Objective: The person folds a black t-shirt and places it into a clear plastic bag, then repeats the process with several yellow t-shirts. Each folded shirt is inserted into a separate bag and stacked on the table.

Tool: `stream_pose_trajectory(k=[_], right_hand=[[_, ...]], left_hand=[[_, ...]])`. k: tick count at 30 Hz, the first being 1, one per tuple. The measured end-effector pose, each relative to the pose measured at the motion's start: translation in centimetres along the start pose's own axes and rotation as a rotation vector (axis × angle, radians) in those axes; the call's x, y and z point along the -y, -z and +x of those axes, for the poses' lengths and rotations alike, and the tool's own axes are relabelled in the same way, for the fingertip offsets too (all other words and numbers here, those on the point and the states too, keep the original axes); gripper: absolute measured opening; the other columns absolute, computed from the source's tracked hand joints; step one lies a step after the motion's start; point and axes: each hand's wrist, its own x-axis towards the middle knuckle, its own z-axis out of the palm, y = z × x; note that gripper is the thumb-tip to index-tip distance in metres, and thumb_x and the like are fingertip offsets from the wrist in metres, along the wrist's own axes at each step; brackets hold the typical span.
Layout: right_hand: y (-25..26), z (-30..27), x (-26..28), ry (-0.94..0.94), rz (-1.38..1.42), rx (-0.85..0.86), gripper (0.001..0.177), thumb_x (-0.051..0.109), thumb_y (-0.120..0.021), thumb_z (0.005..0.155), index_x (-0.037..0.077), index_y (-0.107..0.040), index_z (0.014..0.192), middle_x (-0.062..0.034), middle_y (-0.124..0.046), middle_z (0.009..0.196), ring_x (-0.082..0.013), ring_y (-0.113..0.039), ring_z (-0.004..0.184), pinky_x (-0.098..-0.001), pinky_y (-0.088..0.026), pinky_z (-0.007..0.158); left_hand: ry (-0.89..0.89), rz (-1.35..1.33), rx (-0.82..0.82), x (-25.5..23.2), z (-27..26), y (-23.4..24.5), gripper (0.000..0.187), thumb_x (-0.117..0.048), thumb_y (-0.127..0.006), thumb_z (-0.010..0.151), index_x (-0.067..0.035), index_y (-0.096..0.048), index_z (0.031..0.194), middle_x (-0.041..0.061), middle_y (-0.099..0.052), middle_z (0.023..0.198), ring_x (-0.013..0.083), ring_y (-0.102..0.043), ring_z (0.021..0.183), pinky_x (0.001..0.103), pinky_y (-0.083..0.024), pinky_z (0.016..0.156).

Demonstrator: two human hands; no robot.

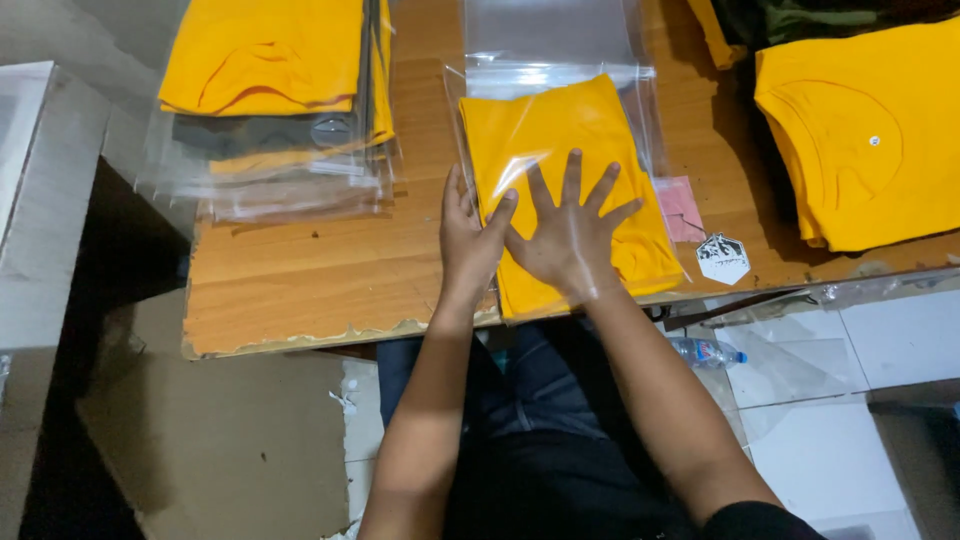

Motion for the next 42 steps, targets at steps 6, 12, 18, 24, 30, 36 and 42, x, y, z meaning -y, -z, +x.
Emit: stream_pose_trajectory(k=[6, 12, 18, 24, 30, 36, 42], right_hand=[[0.1, 1.9, 0.7, -0.012, -0.085, 0.015, 0.080, 0.057, -0.024, 0.091, 0.029, -0.024, 0.166, -0.0222, -0.010, 0.171, -0.0621, 0.001, 0.150, -0.0893, -0.003, 0.103], [-1.1, 0.8, -0.6, 0.028, -0.070, -0.031, 0.080, 0.061, -0.019, 0.092, 0.027, -0.030, 0.164, -0.0202, -0.016, 0.171, -0.0595, -0.003, 0.152, -0.0868, -0.003, 0.106], [-1.6, -7.4, -3.3, 0.298, 0.015, -0.338, 0.071, 0.053, -0.049, 0.102, 0.003, -0.047, 0.153, -0.0348, -0.038, 0.157, -0.0600, -0.025, 0.147, -0.0824, -0.012, 0.108], [-0.3, -12.9, -8.7, 0.165, -0.003, -0.053, 0.087, 0.054, -0.064, 0.092, -0.006, -0.042, 0.152, -0.0366, -0.030, 0.160, -0.0581, -0.028, 0.146, -0.0679, -0.023, 0.116], [1.4, -13.6, -13.1, 0.345, -0.203, -0.138, 0.085, 0.059, -0.058, 0.090, 0.008, -0.039, 0.156, -0.0108, -0.041, 0.162, -0.0314, -0.033, 0.153, -0.0603, -0.033, 0.114], [7.1, -7.0, -14.9, 0.194, 0.143, -0.240, 0.028, 0.028, -0.060, 0.100, 0.010, -0.078, 0.113, -0.0094, -0.080, 0.100, -0.0208, -0.074, 0.070, -0.0344, -0.055, 0.054], [6.2, 9.5, -14.1, 0.114, 0.796, -0.374, 0.017, 0.022, -0.066, 0.110, 0.010, -0.078, 0.115, -0.0048, -0.069, 0.076, -0.0181, -0.068, 0.064, -0.0290, -0.053, 0.056]], left_hand=[[-0.003, 0.006, 0.031, -0.4, 0.0, 0.1, 0.093, -0.005, -0.070, 0.092, -0.001, -0.010, 0.163, 0.038, -0.032, 0.158, 0.0503, -0.042, 0.142, 0.055, -0.042, 0.114], [-0.038, -0.075, 0.015, 1.6, 1.2, 0.5, 0.097, -0.001, -0.073, 0.089, -0.004, -0.011, 0.164, 0.034, -0.037, 0.157, 0.0502, -0.045, 0.140, 0.053, -0.048, 0.110], [-0.079, -0.124, 0.007, 3.4, 2.7, 0.9, 0.098, 0.008, -0.071, 0.088, -0.006, -0.012, 0.164, 0.035, -0.038, 0.155, 0.0489, -0.045, 0.141, 0.050, -0.050, 0.110], [-0.118, -0.047, 0.111, 3.6, 4.2, 2.2, 0.101, 0.011, -0.070, 0.087, -0.007, -0.008, 0.165, 0.036, -0.038, 0.154, 0.0496, -0.045, 0.141, 0.051, -0.053, 0.107], [-0.161, 0.164, 0.216, 2.3, 6.0, 3.5, 0.095, -0.003, -0.072, 0.090, -0.011, -0.012, 0.163, 0.011, -0.036, 0.165, 0.0242, -0.054, 0.141, 0.035, -0.047, 0.112], [-0.255, 0.875, 0.117, -1.7, 7.9, 2.5, 0.096, -0.027, -0.077, 0.090, -0.015, -0.015, 0.162, 0.020, -0.021, 0.168, 0.0394, -0.019, 0.156, 0.057, -0.024, 0.121], [-0.671, 1.020, 0.062, -1.0, 8.0, -1.9, 0.069, -0.038, -0.067, 0.101, -0.002, -0.043, 0.154, 0.032, -0.029, 0.158, 0.0567, -0.021, 0.149, 0.073, -0.021, 0.117]])
